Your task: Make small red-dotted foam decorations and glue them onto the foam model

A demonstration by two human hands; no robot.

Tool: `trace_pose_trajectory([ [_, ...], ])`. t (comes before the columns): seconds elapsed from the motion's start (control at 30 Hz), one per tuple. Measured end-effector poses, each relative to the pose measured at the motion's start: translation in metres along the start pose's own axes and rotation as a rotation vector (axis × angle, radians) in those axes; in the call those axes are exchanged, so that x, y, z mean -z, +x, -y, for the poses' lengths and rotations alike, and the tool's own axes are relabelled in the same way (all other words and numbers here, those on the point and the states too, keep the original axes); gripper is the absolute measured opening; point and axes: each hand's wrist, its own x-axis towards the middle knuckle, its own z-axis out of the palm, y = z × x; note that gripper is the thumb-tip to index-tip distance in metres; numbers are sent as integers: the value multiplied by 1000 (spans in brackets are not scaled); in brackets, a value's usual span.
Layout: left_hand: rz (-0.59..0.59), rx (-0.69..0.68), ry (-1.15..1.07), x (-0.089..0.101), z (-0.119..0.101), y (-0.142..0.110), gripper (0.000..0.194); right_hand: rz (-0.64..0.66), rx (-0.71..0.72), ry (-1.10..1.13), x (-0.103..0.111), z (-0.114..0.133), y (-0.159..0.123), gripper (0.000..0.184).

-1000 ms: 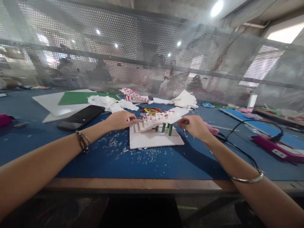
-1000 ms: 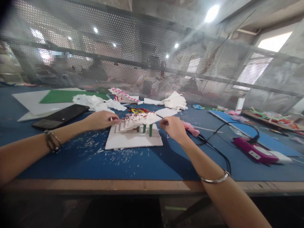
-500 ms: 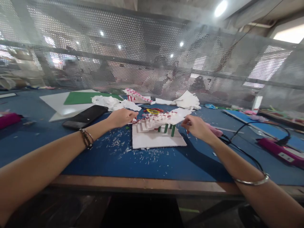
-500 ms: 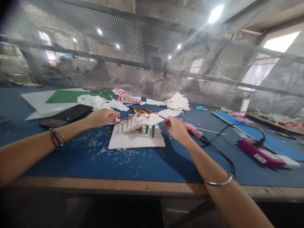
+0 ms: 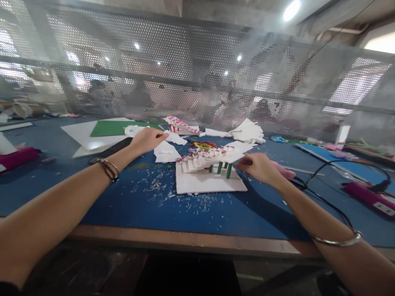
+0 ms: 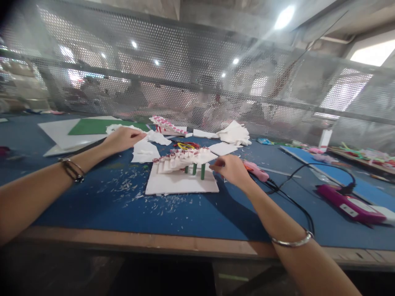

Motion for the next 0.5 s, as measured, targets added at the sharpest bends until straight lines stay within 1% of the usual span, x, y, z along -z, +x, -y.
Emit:
trace_pose_trajectory([
  [0.07,52,-19,29,-2,6,2,31,35,22,13,-1,0,1,27],
  [0.17,166,-98,47,-10,9,3,25,106,74,52,-1,1,1,33],
  [0.27,225,-150,58,-19,9,4,22,208,139,111,0,4,-1,27],
  [0.33,221,-145,77,-22,9,4,23,322,209,206,2,5,-3,24],
  [0.43,171,-81,114,-20,11,3,29,474,293,380,2,6,-5,31],
  [0.47,147,-45,127,-18,11,3,31,491,293,418,0,7,-5,30],
  [0.5,121,-3,142,-15,12,3,32,481,272,437,-1,7,-4,29],
])
